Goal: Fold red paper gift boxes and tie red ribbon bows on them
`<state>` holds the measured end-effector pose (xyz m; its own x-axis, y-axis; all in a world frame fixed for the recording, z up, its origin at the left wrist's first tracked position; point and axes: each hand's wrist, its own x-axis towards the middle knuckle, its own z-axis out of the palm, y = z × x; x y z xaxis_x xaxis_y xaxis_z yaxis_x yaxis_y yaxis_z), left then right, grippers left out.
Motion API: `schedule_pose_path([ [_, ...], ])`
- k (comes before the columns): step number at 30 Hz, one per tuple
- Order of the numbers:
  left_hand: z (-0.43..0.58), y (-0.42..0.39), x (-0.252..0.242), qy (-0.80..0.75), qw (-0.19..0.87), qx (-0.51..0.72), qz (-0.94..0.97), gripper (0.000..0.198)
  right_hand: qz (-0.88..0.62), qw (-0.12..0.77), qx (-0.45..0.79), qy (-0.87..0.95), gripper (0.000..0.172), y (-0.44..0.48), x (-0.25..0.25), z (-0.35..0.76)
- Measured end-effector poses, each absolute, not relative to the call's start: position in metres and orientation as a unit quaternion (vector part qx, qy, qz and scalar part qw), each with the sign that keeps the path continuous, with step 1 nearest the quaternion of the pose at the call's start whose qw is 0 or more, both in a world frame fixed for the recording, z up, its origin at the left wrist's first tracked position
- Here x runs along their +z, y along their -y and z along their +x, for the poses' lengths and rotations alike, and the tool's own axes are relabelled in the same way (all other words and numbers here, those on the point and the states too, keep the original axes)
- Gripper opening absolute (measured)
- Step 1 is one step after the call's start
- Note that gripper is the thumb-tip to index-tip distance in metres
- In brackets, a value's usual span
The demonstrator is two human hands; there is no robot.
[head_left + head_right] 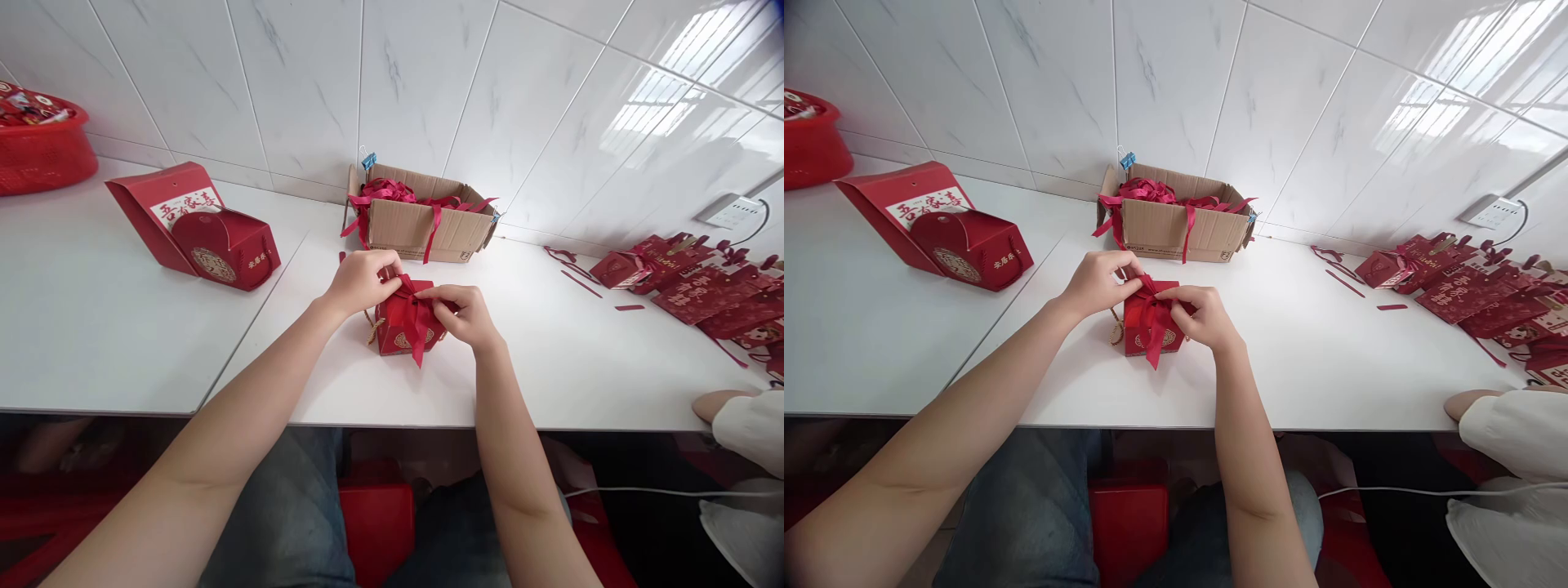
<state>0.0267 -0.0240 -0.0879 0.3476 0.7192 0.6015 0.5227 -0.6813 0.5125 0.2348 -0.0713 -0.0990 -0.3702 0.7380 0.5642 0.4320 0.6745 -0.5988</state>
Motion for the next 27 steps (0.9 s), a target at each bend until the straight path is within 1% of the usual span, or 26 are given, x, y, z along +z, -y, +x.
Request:
schedule_pose_path([
  [15,0.0284,0.0222,-0.0895,-0.394,0.109,0.433,0.803,0.006,-0.377,0.409,0.223,0.8,0.042,0.0703,-0.0985,0.2347],
  [18,0.0272,0.021,-0.0902,-0.382,0.117,0.434,0.807,0.006,-0.369,0.413,0.212,0.805,0.042,0.0697,-0.099,0.2354],
  [23,0.0245,0.0204,-0.0896,-0.364,0.129,0.448,0.806,0.004,-0.373,0.45,0.167,0.794,0.037,0.0696,-0.0994,0.2357],
  [27,0.0235,0.0211,-0.0889,-0.372,0.118,0.443,0.807,0.003,-0.387,0.443,0.152,0.794,0.037,0.0707,-0.099,0.2347],
])
